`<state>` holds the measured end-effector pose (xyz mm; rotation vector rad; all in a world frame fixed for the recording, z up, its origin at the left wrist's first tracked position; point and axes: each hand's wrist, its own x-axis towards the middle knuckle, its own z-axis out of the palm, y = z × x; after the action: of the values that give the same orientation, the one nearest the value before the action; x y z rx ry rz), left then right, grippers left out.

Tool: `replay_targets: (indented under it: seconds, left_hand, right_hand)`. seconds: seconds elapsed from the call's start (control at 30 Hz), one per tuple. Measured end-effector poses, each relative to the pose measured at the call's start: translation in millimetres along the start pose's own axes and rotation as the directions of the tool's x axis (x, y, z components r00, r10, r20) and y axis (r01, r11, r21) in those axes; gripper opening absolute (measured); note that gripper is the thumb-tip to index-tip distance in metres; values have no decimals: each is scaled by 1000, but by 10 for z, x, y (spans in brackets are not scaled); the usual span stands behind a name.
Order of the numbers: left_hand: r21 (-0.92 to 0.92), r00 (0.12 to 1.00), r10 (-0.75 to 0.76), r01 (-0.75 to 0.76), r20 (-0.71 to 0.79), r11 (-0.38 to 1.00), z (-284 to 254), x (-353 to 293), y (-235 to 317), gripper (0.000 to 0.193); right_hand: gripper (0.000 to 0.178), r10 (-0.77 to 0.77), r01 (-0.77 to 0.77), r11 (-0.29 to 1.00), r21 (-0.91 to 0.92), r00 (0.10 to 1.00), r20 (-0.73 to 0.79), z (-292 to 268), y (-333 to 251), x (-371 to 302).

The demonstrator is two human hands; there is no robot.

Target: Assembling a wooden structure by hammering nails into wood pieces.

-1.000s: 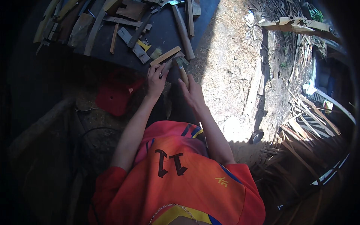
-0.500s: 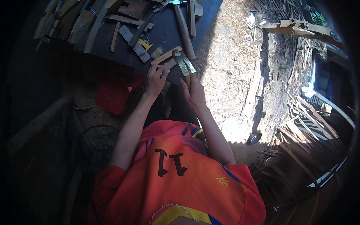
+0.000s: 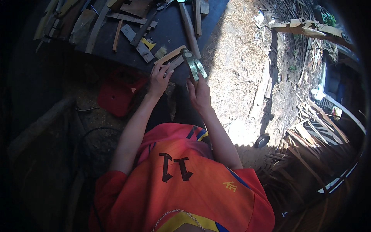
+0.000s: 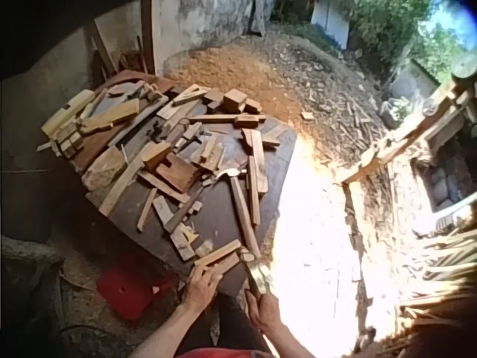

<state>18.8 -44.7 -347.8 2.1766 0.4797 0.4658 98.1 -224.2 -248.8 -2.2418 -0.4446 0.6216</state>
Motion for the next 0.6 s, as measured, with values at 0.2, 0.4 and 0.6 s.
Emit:
replay_targets:
  seconds: [0.2, 0.4, 0.6]
  left_hand:
    - [25, 1000, -2, 2, 7, 1000, 26, -21, -52, 37]
    - [30, 1000, 12, -12, -2, 999, 10, -16, -26, 37]
    - [47, 1000, 8, -9, 22, 999, 15, -4, -1, 37]
  right_hand:
    - [38, 113, -78, 978, -194, 977, 180, 45, 101, 131]
    - [40, -104, 108, 986, -130, 994, 32, -102, -206, 91]
    - [36, 25, 0, 975, -220, 993, 114, 64, 154, 188]
